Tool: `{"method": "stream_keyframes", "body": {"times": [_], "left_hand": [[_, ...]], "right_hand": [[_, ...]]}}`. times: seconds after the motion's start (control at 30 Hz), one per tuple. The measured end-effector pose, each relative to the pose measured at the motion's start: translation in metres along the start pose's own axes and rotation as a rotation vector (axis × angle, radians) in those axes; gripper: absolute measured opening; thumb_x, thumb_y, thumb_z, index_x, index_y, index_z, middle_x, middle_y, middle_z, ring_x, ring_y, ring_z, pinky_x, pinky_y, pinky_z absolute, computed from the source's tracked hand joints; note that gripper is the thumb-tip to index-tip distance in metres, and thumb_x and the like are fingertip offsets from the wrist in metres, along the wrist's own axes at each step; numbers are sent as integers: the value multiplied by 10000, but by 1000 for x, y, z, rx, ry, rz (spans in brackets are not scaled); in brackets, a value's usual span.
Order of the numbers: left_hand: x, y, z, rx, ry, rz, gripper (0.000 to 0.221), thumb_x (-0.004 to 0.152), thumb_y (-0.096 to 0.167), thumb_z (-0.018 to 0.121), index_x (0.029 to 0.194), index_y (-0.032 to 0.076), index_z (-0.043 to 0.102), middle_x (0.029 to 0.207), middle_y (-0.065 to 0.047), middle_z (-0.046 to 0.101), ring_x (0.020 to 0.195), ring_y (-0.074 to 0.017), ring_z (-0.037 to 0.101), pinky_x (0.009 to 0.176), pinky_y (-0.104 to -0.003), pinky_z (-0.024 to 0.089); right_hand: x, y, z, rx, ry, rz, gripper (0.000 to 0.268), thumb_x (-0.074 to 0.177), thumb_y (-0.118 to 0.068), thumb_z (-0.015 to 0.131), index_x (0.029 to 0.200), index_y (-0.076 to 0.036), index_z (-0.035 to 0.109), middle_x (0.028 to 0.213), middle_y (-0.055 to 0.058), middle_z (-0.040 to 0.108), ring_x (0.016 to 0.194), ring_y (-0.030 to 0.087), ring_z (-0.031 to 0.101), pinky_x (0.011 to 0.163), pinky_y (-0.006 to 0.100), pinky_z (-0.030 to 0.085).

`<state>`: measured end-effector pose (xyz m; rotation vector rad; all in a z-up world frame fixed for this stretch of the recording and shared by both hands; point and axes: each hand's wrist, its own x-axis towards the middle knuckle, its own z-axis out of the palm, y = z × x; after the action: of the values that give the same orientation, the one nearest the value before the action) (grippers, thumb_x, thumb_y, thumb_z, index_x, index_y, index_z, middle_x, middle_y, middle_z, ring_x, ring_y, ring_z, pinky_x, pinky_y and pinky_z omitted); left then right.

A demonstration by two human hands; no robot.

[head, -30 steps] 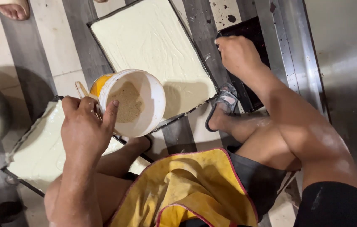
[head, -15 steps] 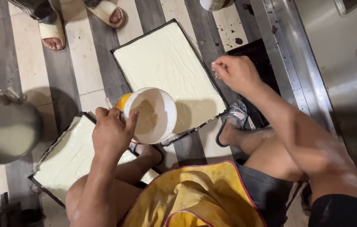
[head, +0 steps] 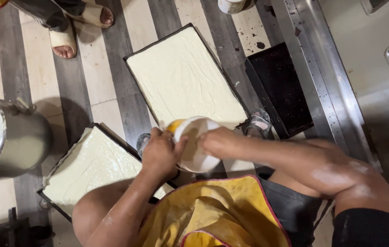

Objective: Sprinkling sesame seeds or powder onto flat dough in baking trays.

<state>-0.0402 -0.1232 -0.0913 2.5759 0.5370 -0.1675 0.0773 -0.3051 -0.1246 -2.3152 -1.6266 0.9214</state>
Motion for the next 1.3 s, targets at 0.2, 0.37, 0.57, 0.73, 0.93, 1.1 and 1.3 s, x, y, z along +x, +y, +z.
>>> {"method": "stream_keyframes", "body": {"times": [0.2,0.37,0.57,0.73,0.93,1.1,1.3], "left_hand": [[1,20,7,-133,-164,-15,612,936,595,569,1120,23,689,1107,-232,584,880,-432,703,809,-510,576],[18,-12,-10,-114,-32,-32,592,937,592,607,1116,40,725,1110,-258,586,906,-455,680,823,-521,562],[16,-63,-76,-24,380,-229,572,996,550,676,895,-12,688,1148,-211,545,810,-360,678,706,-500,573],[3,-91,-99,9,702,-206,478,1083,449,760,1047,-21,685,1125,-192,545,814,-372,657,734,-507,539],[4,-97,-94,-8,711,-142,469,1073,449,761,1029,-15,709,1093,-201,570,842,-403,653,755,-508,543],[8,-67,-100,-42,623,-155,506,1032,484,747,1011,-20,709,1061,-215,569,791,-414,653,724,-515,544],[10,-46,-111,-87,680,-102,507,1021,484,749,1014,-22,712,1066,-227,575,795,-421,665,719,-511,550]], "right_hand": [[-6,3,25,-308,-184,-58,103,884,-98,649,933,-74,737,900,129,723,755,273,734,599,421,598],[5,33,-19,-340,176,-105,128,863,-134,624,907,-109,742,873,139,740,780,319,724,645,465,587],[11,25,-116,43,696,21,179,982,-230,694,1008,-65,758,928,136,758,762,303,739,666,422,588],[26,33,-109,-13,767,-17,153,1016,-181,697,1066,-53,764,924,141,767,771,296,749,682,400,597],[17,43,-88,154,681,-31,223,968,-113,614,1144,-21,715,984,176,745,835,276,763,724,388,602],[6,29,-96,169,655,29,231,995,-89,614,1199,-23,699,984,171,756,868,279,766,757,365,602],[13,35,-71,379,689,27,198,1009,-65,594,1178,-16,686,1092,155,736,995,233,763,831,321,605]]}}
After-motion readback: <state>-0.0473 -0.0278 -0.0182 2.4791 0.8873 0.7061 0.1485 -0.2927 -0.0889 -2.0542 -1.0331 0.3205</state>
